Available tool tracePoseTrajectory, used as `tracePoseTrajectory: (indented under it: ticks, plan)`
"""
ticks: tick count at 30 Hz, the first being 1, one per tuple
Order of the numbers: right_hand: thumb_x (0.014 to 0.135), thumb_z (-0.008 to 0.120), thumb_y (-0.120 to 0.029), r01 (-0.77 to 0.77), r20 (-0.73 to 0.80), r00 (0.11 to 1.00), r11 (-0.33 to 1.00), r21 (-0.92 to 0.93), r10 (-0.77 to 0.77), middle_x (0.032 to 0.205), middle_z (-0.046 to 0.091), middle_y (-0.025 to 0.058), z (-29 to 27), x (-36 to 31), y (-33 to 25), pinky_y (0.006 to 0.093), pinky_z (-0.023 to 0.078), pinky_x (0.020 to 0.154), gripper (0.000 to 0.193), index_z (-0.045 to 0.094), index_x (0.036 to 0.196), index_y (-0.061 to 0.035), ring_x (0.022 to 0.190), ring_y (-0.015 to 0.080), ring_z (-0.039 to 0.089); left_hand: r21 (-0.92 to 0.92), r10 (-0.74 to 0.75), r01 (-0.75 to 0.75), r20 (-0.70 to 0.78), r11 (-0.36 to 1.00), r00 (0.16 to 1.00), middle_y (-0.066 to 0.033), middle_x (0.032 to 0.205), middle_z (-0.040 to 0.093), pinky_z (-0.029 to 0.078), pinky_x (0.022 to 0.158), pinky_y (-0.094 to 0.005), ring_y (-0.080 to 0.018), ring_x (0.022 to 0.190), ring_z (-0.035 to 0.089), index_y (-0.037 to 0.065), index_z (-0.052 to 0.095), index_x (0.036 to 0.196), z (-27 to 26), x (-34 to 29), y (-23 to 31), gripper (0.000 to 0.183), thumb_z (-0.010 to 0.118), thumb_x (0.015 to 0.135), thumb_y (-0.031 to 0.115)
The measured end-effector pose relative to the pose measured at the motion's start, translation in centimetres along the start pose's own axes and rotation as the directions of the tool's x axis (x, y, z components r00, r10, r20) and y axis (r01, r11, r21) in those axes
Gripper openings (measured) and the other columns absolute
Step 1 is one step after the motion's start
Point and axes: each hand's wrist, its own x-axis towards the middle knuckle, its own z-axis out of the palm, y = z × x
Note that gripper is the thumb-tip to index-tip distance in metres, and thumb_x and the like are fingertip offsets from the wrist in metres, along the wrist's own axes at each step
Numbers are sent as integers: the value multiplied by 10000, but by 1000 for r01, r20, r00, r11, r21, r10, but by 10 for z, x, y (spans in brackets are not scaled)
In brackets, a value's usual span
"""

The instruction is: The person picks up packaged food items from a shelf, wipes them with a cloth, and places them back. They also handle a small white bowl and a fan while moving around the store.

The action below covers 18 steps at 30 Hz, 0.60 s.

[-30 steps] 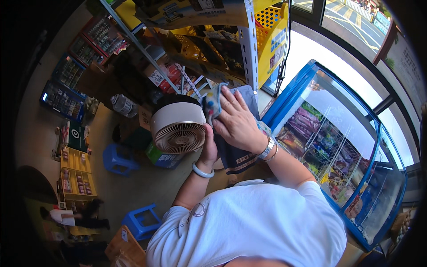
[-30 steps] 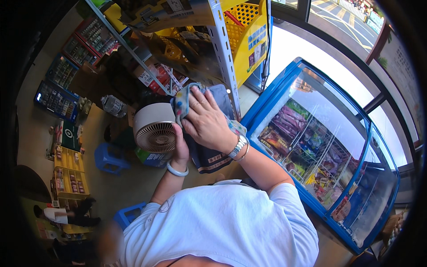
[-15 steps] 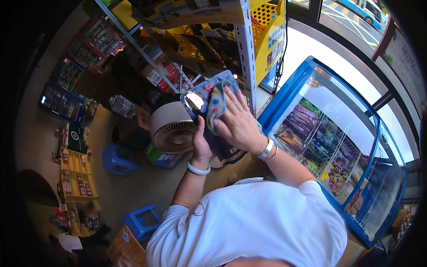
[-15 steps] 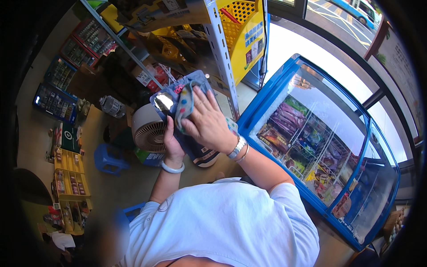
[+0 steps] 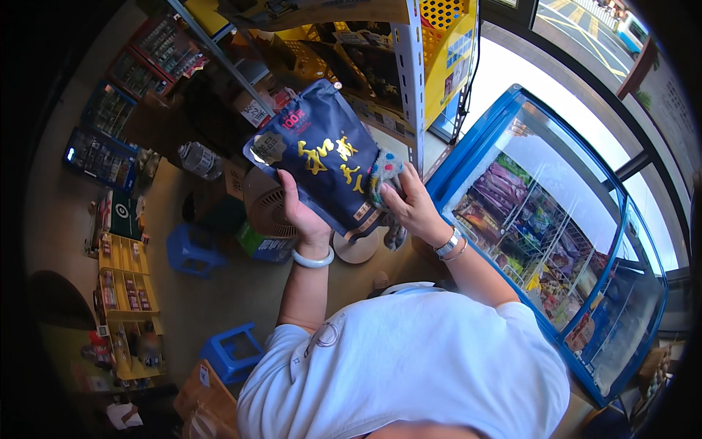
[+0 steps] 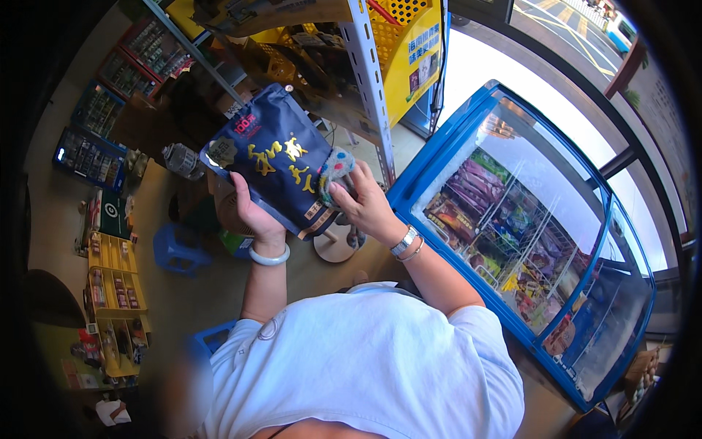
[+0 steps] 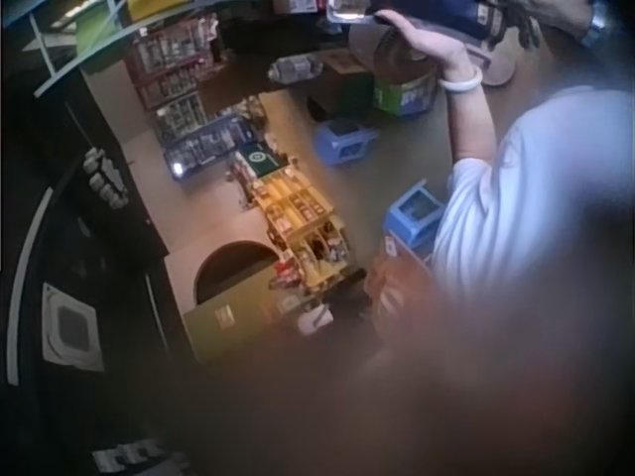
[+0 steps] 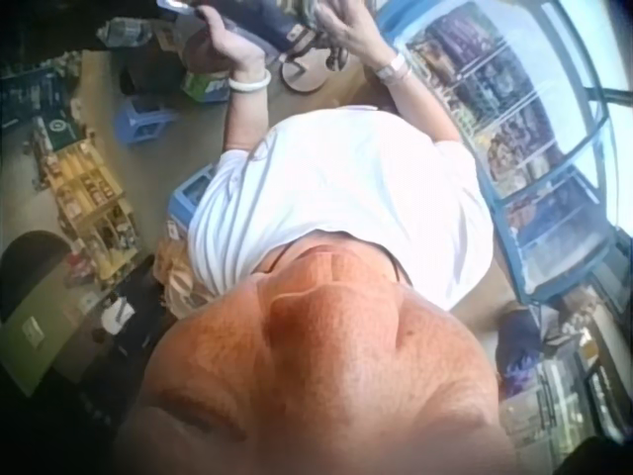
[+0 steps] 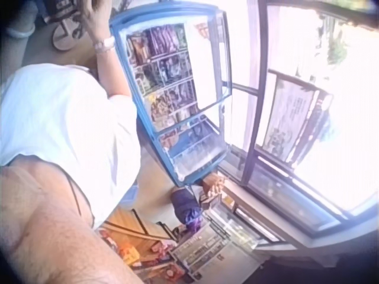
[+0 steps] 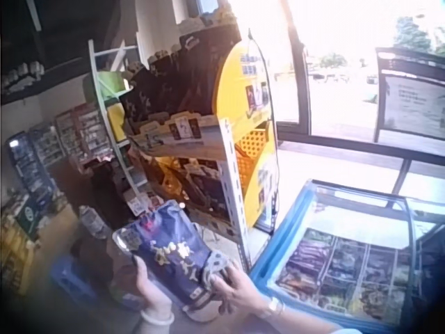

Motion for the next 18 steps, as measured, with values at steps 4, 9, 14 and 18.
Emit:
tracePoseTrajectory:
  ticks: [4,9,14,18]
  plan:
    - [991,642,-217,-116,60,993,884,453,100,1364,491,78,1,-5,17,307,388,1066,550,367,1433,-39,1254,140,458,87,69,-61,-93,994,993,-120,1465,467,370,1120,-429,-299,1310,483,44,380,1490,7,0,5,696,454,1009,542]
    - [972,671,-189,-133,1,984,728,673,178,1289,547,69,9,-13,-6,291,433,1017,576,361,1436,-45,1169,125,519,79,85,-70,-208,994,974,-125,1488,451,364,1125,-425,-303,1309,483,34,379,1493,16,3,4,715,467,1001,545]
    - [987,638,-130,-75,-150,959,724,686,241,1246,594,35,4,-10,5,262,445,981,436,453,1376,-59,1137,90,540,-99,-94,83,-109,992,990,-122,1461,490,388,1111,-417,-293,1287,504,44,418,1472,-1,6,-11,661,461,1012,516]
    - [1050,534,-213,14,-273,909,631,776,315,1155,644,-17,-7,-7,9,218,482,865,346,525,1356,-52,990,47,586,39,-286,288,-49,957,957,-103,1386,560,447,1057,-400,-262,1236,554,48,456,1440,-17,6,-24,613,514,1007,478]
